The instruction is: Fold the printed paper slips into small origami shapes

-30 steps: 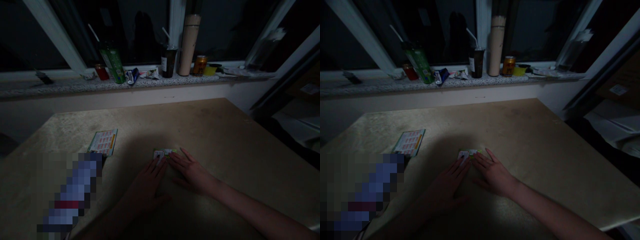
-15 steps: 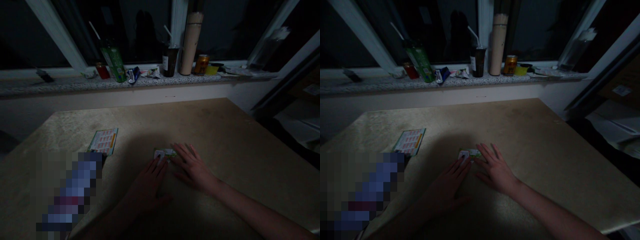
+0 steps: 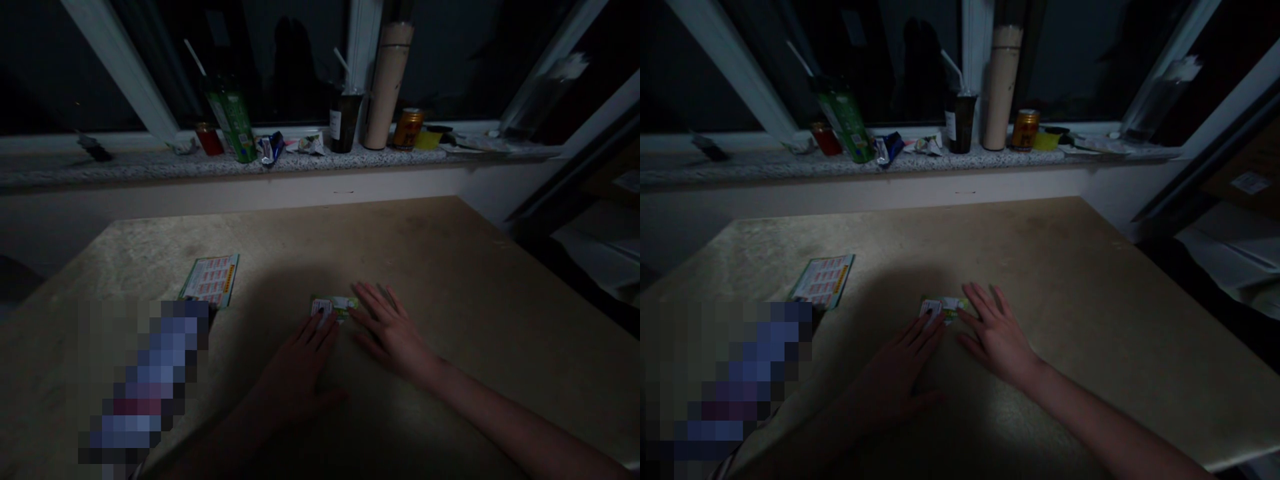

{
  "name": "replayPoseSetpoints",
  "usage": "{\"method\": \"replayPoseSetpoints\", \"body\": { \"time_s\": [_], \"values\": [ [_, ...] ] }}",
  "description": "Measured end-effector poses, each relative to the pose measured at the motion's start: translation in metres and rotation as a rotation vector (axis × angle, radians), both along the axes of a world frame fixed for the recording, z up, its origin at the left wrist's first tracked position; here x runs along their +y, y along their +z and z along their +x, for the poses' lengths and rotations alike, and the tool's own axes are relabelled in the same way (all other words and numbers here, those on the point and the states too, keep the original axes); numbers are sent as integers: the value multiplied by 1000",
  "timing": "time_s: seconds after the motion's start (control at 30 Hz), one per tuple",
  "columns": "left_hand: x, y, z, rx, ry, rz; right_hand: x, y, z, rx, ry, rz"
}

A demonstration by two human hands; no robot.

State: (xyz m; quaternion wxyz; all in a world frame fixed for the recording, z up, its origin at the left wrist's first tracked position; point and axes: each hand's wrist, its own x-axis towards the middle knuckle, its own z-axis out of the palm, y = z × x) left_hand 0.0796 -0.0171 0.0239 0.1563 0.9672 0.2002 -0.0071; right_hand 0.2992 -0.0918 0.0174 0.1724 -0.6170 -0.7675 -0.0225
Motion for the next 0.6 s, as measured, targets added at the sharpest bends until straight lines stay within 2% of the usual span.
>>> {"method": "replayPoseSetpoints", "body": {
  "time_s": [0.6],
  "values": [
    [-1, -2, 1, -27, -5, 14, 2, -2, 4, -35, -25, 72]
  ]
}}
